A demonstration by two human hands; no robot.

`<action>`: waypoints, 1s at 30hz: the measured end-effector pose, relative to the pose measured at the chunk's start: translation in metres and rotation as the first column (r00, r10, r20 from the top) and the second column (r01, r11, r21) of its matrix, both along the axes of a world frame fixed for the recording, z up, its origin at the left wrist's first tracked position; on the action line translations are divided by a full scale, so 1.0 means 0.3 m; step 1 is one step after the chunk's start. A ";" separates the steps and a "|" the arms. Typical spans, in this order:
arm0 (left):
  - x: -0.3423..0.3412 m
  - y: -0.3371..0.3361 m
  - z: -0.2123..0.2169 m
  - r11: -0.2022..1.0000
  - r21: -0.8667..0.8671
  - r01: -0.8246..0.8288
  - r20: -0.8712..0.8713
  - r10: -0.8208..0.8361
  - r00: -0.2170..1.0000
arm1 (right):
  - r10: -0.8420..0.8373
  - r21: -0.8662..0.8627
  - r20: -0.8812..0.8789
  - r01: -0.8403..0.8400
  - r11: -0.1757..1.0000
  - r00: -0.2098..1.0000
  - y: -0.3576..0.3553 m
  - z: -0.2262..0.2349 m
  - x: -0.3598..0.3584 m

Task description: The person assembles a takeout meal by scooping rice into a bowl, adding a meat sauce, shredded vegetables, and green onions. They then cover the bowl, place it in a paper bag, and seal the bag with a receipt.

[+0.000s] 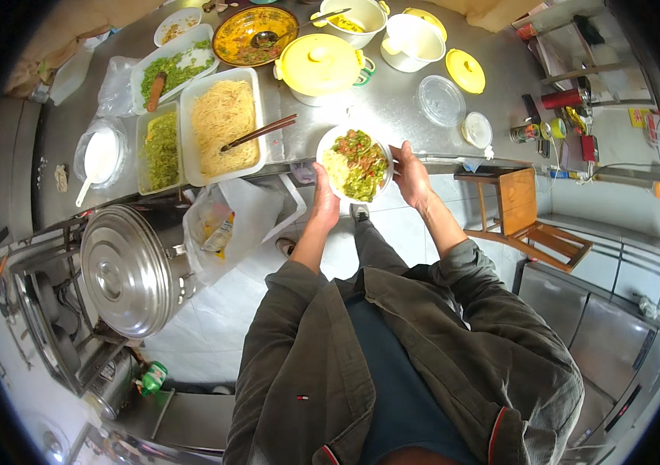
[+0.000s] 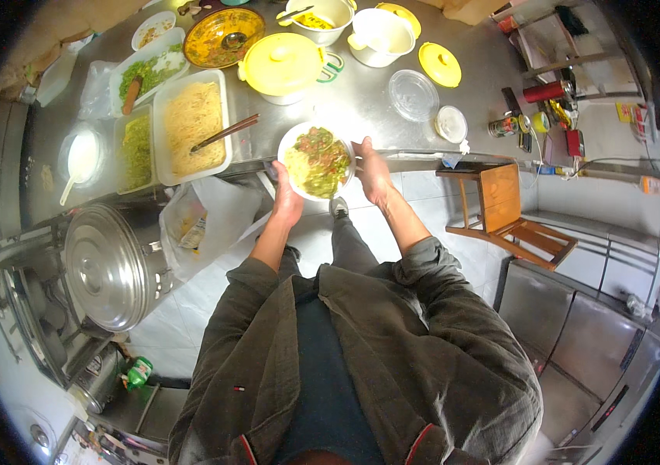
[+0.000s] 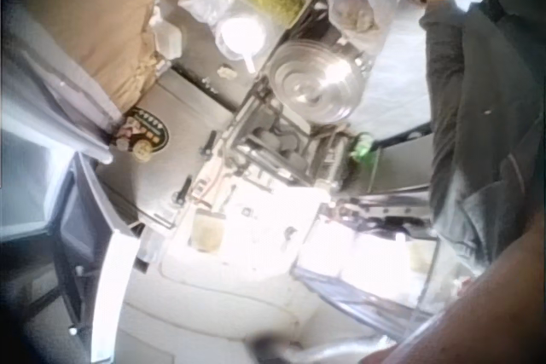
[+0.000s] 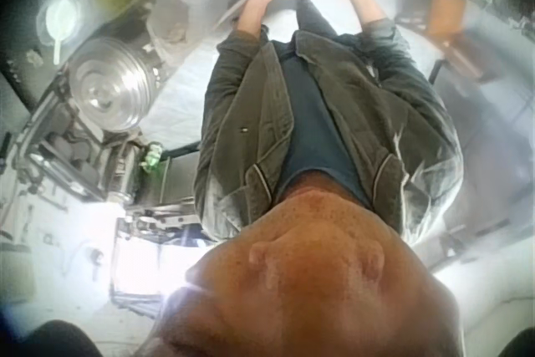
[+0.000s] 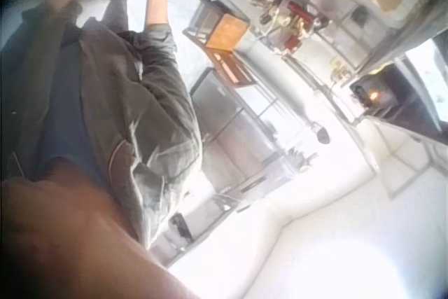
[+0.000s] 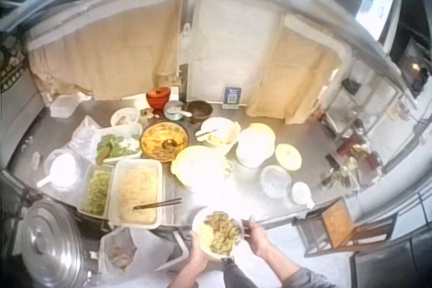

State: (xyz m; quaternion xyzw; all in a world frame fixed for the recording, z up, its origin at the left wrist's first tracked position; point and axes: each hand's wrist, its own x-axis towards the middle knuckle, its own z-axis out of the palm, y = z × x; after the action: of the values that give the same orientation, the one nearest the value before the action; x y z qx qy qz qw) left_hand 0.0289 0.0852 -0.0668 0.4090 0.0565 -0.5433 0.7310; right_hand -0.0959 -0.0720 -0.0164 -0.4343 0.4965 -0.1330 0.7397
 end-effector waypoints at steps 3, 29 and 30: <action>-0.050 -0.158 -0.064 0.948 0.313 0.053 0.215 -0.126 0.968 | 0.019 0.018 0.029 -0.019 1.000 0.999 -0.180 -0.045 -0.053; -0.250 -0.300 -0.077 0.872 0.472 -0.128 0.152 0.062 0.986 | -0.023 -0.626 -0.688 -0.609 -0.487 0.725 -0.912 -0.003 -0.230; -0.262 -0.299 -0.078 0.875 0.467 -0.129 0.154 0.064 0.986 | -0.080 -0.683 -0.595 -0.556 -0.475 0.800 -0.900 0.072 -0.252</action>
State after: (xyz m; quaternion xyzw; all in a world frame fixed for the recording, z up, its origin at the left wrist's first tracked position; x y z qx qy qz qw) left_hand -0.0499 -0.0043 -0.0902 0.6077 0.1593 -0.4471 0.6367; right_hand -0.1714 -0.3419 0.0053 -0.9638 0.1607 -0.2016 -0.0685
